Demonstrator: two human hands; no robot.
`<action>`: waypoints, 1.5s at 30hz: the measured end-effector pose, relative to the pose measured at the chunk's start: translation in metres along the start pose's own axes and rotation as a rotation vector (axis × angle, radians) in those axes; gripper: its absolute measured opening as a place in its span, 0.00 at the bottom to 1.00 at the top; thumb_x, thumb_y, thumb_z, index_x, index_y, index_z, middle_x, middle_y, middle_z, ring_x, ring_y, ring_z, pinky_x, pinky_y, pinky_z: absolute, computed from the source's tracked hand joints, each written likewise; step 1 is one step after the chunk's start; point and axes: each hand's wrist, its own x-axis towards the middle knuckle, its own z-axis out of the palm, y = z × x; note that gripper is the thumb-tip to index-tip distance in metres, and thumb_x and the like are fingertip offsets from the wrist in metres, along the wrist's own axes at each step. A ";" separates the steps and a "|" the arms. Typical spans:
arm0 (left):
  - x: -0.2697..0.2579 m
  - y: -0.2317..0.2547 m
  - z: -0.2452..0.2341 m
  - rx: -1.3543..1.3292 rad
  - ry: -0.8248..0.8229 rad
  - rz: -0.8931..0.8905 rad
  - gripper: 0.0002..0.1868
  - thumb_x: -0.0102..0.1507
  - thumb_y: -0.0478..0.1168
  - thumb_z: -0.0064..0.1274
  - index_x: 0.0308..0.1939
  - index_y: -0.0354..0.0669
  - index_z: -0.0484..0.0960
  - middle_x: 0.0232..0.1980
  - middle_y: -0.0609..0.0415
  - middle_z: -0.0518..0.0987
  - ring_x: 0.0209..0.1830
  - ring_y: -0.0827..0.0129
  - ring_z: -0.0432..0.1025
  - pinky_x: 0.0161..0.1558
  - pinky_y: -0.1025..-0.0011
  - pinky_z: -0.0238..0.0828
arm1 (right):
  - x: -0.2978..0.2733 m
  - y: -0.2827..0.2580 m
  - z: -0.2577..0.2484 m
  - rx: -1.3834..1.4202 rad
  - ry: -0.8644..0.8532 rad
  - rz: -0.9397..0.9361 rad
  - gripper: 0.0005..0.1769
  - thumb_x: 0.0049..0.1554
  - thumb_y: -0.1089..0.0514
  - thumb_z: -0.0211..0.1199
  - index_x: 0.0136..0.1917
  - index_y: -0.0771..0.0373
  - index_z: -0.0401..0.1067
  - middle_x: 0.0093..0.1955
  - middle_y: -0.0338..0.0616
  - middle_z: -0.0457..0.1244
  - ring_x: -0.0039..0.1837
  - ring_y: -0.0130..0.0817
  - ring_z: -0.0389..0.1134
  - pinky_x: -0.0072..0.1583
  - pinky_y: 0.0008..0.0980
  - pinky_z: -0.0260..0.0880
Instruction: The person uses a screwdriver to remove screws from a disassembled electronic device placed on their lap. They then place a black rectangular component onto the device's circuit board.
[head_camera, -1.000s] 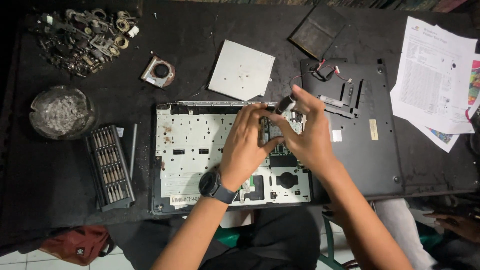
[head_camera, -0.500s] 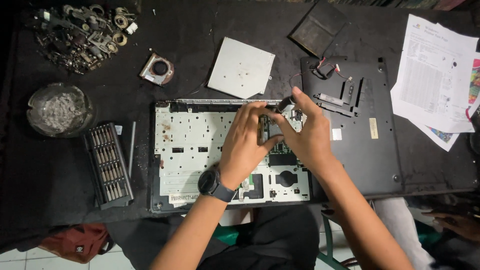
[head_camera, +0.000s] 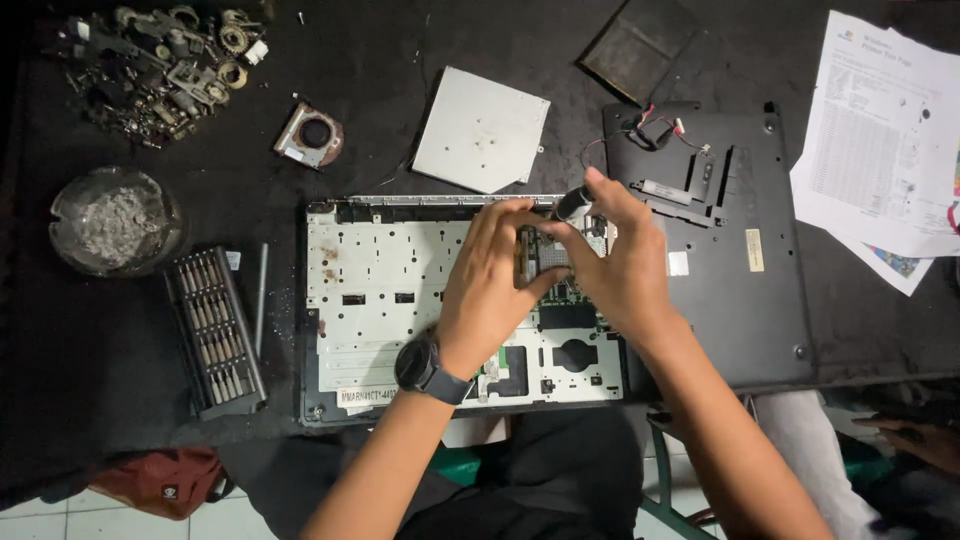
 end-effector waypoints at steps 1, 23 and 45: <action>-0.001 0.000 0.001 0.000 0.000 -0.003 0.33 0.57 0.48 0.68 0.57 0.37 0.69 0.59 0.44 0.74 0.65 0.54 0.68 0.72 0.53 0.59 | 0.000 -0.001 0.000 0.001 -0.003 0.001 0.42 0.55 0.71 0.74 0.74 0.62 0.54 0.60 0.53 0.68 0.56 0.59 0.73 0.57 0.61 0.73; 0.001 0.002 0.000 0.018 0.029 0.031 0.31 0.57 0.46 0.68 0.56 0.35 0.71 0.58 0.43 0.74 0.64 0.54 0.68 0.70 0.57 0.60 | 0.011 -0.030 -0.004 0.039 -0.057 0.023 0.37 0.60 0.71 0.66 0.76 0.62 0.52 0.60 0.54 0.68 0.62 0.60 0.71 0.59 0.63 0.72; 0.001 0.008 -0.005 0.001 0.028 0.024 0.32 0.54 0.48 0.70 0.53 0.37 0.70 0.59 0.42 0.74 0.65 0.50 0.68 0.68 0.54 0.65 | 0.021 -0.046 -0.009 0.134 -0.067 0.017 0.44 0.55 0.79 0.63 0.77 0.63 0.46 0.58 0.62 0.69 0.56 0.65 0.73 0.53 0.66 0.73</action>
